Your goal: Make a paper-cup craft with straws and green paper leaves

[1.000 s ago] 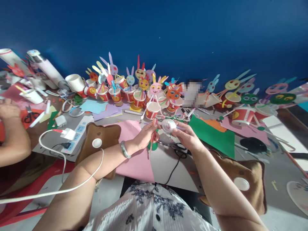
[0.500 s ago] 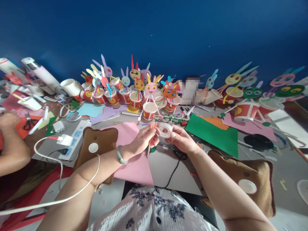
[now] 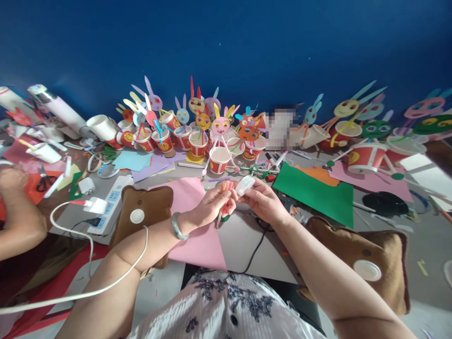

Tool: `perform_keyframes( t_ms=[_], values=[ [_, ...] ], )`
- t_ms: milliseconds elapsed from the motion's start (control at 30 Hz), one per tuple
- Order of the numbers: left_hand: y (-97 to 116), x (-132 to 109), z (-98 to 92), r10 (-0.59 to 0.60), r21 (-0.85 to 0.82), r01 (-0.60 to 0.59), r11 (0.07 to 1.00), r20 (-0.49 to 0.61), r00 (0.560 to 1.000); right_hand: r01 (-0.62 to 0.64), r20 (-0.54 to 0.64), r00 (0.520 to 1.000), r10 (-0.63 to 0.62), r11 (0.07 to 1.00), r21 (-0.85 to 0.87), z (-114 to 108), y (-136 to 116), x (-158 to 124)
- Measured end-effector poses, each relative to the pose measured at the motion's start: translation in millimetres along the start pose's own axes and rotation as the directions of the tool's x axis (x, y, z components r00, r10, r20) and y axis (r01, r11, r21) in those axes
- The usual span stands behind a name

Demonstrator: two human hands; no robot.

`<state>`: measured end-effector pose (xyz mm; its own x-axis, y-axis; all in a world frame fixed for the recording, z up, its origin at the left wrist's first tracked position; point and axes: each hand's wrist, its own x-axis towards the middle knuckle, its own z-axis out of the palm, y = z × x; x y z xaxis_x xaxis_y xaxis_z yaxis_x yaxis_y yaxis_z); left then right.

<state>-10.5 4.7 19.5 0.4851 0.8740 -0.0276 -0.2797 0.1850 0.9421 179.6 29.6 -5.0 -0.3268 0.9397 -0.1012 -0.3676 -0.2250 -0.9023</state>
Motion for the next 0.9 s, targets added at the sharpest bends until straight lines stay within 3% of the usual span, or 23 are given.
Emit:
perform_keyframes(
  t_ms=[267, 500, 700, 900],
  values=[
    [5, -2, 3.2, 0.021, 0.135, -0.018, 0.991, -0.02, 1.0, 0.032, 0.023, 0.999, -0.029, 0.989, -0.142, -3, 6, 1],
    [3, -5, 0.8, 0.16, 0.269, -0.141, 0.953, -0.049, 0.986, 0.168, -0.041, 0.981, -0.19, 0.933, -0.319, -6, 6, -2],
    [-3, -7, -1.8, 0.148, 0.306, -0.142, 0.941, 0.003, 0.989, 0.153, 0.04, 0.988, -0.148, 0.96, -0.233, -4, -1, -8],
    [-1, -7, -0.1, 0.127, 0.244, -0.135, 0.96, 0.05, 0.991, 0.221, 0.005, 0.974, -0.225, 0.95, -0.221, -2, -3, -1]
  ],
)
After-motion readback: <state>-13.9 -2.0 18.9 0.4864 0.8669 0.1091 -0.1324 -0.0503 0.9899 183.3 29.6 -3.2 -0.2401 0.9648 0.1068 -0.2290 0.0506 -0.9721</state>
